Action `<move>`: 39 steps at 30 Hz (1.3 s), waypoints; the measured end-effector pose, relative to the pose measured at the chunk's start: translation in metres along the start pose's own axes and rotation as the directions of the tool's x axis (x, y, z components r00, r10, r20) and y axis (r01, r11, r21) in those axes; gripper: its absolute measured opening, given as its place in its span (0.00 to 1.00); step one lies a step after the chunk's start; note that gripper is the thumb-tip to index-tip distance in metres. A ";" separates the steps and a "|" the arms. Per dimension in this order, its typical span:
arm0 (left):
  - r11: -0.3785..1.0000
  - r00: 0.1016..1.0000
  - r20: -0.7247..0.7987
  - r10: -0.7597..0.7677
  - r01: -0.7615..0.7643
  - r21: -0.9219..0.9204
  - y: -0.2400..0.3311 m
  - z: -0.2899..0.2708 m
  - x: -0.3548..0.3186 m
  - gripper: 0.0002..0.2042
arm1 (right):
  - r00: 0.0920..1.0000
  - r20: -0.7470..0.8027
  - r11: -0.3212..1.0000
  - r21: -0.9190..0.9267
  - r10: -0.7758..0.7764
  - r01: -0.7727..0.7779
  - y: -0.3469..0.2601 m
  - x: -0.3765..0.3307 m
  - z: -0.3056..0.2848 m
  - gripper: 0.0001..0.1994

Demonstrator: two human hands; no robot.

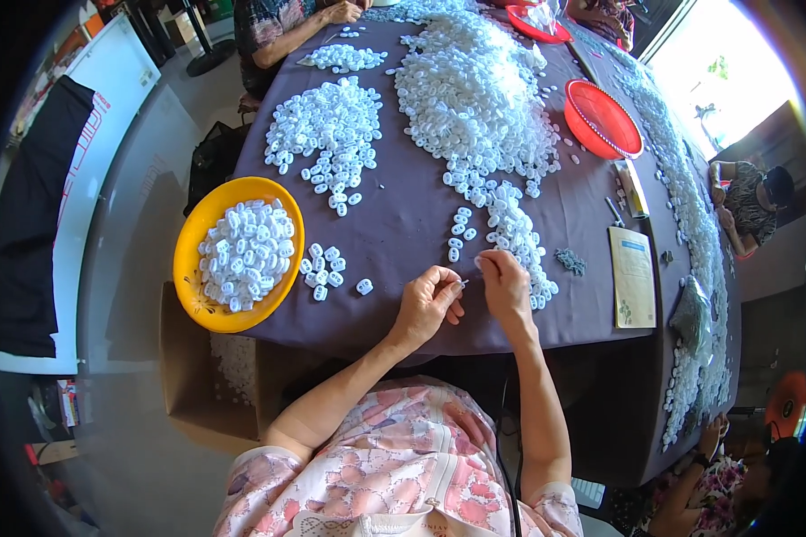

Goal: The person assembles plastic cord locks by inserting springs and small components into the plastic pieces by hand.

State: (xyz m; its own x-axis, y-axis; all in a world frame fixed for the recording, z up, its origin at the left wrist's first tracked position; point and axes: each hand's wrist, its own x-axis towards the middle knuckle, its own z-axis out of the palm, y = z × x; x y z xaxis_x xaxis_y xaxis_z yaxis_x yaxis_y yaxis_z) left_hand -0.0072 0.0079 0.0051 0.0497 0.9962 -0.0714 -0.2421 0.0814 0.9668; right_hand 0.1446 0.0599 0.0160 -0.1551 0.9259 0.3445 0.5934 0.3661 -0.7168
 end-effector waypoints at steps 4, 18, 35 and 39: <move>1.000 1.000 0.004 -0.012 0.012 0.015 0.000 -0.001 0.001 0.06 | 0.868 0.262 0.745 0.446 0.422 -0.496 0.000 -0.012 -0.013 0.11; 0.990 0.995 0.050 0.088 -0.082 -0.112 -0.008 -0.005 0.005 0.05 | 0.897 0.270 0.627 0.643 0.351 -0.439 -0.006 -0.031 -0.004 0.13; 0.999 0.998 0.046 0.040 -0.039 -0.030 -0.004 -0.005 0.003 0.05 | 0.935 0.054 0.865 0.364 0.350 -0.345 -0.016 -0.037 -0.001 0.06; 1.000 0.999 0.050 -0.013 0.013 0.003 -0.002 -0.004 0.003 0.05 | 0.984 -0.125 0.985 -0.134 -0.127 0.110 -0.009 -0.037 -0.003 0.06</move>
State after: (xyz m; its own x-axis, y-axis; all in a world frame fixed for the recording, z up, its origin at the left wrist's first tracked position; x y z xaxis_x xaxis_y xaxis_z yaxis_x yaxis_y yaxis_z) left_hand -0.0110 0.0107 0.0022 0.1009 0.9923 -0.0721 -0.2388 0.0946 0.9665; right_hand 0.1474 0.0216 0.0120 -0.1294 0.8530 0.5056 0.6729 0.4500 -0.5871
